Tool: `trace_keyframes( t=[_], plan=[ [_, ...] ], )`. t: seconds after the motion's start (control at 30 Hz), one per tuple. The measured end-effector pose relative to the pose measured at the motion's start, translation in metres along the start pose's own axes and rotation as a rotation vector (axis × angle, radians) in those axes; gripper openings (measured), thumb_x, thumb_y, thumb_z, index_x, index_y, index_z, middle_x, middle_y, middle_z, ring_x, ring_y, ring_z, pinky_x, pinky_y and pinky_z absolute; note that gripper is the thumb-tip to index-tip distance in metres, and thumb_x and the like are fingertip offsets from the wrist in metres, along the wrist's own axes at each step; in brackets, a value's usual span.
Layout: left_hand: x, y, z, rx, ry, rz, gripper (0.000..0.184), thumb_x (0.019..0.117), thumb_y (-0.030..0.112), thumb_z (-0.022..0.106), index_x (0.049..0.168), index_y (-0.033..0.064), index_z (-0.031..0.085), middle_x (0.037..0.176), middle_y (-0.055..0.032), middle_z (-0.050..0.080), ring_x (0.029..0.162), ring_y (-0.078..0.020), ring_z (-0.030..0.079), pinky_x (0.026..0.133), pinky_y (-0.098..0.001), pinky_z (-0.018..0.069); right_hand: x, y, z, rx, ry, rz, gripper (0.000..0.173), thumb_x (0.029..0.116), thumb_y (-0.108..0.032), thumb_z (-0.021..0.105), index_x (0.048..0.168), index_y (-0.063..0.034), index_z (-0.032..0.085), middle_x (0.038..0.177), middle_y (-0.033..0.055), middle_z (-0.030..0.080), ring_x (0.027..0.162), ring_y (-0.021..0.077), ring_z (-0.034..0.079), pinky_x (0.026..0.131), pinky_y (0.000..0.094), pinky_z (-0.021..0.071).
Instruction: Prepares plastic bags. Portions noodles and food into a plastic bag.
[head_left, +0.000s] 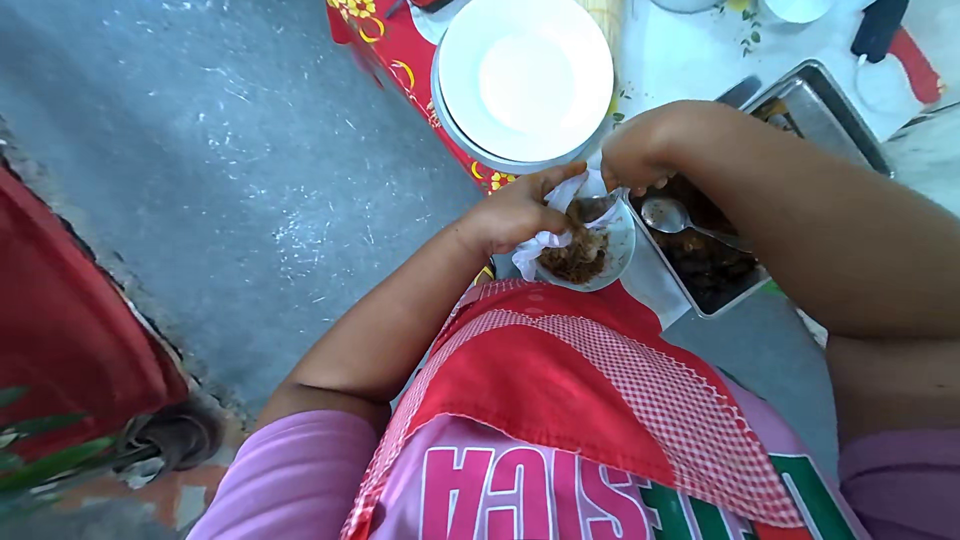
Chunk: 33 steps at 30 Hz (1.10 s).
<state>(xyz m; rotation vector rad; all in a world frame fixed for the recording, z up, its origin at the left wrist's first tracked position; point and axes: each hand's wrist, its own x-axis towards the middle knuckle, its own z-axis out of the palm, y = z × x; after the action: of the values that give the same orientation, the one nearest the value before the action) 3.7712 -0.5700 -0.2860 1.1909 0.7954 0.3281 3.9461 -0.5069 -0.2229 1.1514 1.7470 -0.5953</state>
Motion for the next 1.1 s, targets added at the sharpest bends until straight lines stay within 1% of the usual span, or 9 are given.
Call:
trace_keyframes(
  t=[0.13,0.27,0.3,0.4,0.6,0.7,0.83,0.97,1.1],
  plan=[
    [0.002,0.000,0.000,0.001,-0.013,-0.005,0.087,0.0766,-0.006,0.058,0.159,0.0090,0.032,0.140,-0.0121,0.059,0.110,-0.0133,0.066,0.088,-0.0308,0.0578,-0.006,0.002,0.003,-0.063,0.052,0.036,0.016,0.1003,-0.007,0.060,0.090,-0.0008,0.071,0.083,0.0172,0.065,0.078,0.0334,0.063,0.071,0.0551,0.0496],
    [0.004,0.000,-0.004,-0.021,0.005,-0.006,0.088,0.0767,-0.007,0.058,0.159,0.0092,0.031,0.142,-0.0122,0.057,0.113,-0.0136,0.065,0.090,-0.0309,0.0574,-0.017,0.017,0.010,-0.070,0.169,-0.088,0.018,0.0997,-0.004,0.058,0.109,-0.0062,0.074,0.100,0.0224,0.069,0.101,0.0439,0.065,0.081,0.0666,0.0486],
    [0.004,0.000,-0.005,-0.037,0.010,0.001,0.089,0.0765,-0.008,0.058,0.160,0.0086,0.030,0.142,-0.0131,0.057,0.113,-0.0147,0.065,0.091,-0.0318,0.0576,-0.015,0.029,0.016,-0.020,0.220,-0.186,0.025,0.0990,0.001,0.058,0.114,-0.0082,0.076,0.102,0.0210,0.071,0.102,0.0431,0.066,0.086,0.0672,0.0485],
    [0.004,-0.002,-0.007,-0.059,0.014,0.016,0.090,0.0754,-0.009,0.057,0.160,0.0074,0.029,0.143,-0.0139,0.056,0.115,-0.0156,0.065,0.092,-0.0324,0.0576,-0.018,0.062,0.043,0.216,0.409,-0.346,0.028,0.0993,0.003,0.058,0.115,-0.0120,0.076,0.095,0.0136,0.074,0.091,0.0349,0.069,0.084,0.0637,0.0515],
    [0.002,0.002,-0.007,-0.033,0.024,0.010,0.088,0.0767,-0.008,0.057,0.159,0.0076,0.029,0.141,-0.0122,0.058,0.112,-0.0138,0.066,0.090,-0.0312,0.0580,-0.042,0.095,0.105,0.508,0.504,-0.188,0.017,0.0979,-0.003,0.067,0.112,-0.0074,0.074,0.097,0.0143,0.073,0.093,0.0354,0.069,0.088,0.0644,0.0513],
    [0.003,0.002,-0.007,-0.028,0.031,0.009,0.089,0.0762,-0.006,0.057,0.160,0.0085,0.029,0.142,-0.0125,0.057,0.113,-0.0146,0.066,0.090,-0.0320,0.0582,-0.018,0.090,0.142,0.488,0.470,-0.069,0.019,0.0975,-0.004,0.067,0.111,-0.0112,0.078,0.102,0.0177,0.075,0.100,0.0436,0.069,0.088,0.0728,0.0486],
    [0.005,0.005,-0.005,-0.009,0.034,0.004,0.090,0.0762,-0.007,0.058,0.160,0.0084,0.029,0.143,-0.0124,0.056,0.113,-0.0147,0.065,0.090,-0.0321,0.0581,0.035,0.051,0.171,0.564,0.499,-0.013,0.025,0.0993,-0.006,0.060,0.119,-0.0132,0.075,0.115,0.0196,0.073,0.110,0.0464,0.067,0.089,0.0738,0.0479],
    [0.006,0.006,-0.005,-0.001,0.040,0.000,0.089,0.0765,-0.007,0.057,0.159,0.0078,0.029,0.144,-0.0134,0.055,0.115,-0.0159,0.065,0.092,-0.0331,0.0580,0.072,0.027,0.185,0.671,0.579,-0.128,0.027,0.1007,-0.006,0.057,0.121,-0.0132,0.075,0.117,0.0172,0.073,0.113,0.0422,0.067,0.095,0.0707,0.0476],
    [0.006,0.007,-0.006,0.010,0.059,0.003,0.089,0.0765,-0.007,0.057,0.160,0.0080,0.029,0.145,-0.0135,0.054,0.117,-0.0164,0.064,0.092,-0.0332,0.0575,0.066,0.032,0.185,0.741,0.542,-0.256,0.022,0.1012,-0.008,0.061,0.116,-0.0122,0.076,0.112,0.0125,0.076,0.108,0.0360,0.070,0.097,0.0665,0.0494]
  ],
)
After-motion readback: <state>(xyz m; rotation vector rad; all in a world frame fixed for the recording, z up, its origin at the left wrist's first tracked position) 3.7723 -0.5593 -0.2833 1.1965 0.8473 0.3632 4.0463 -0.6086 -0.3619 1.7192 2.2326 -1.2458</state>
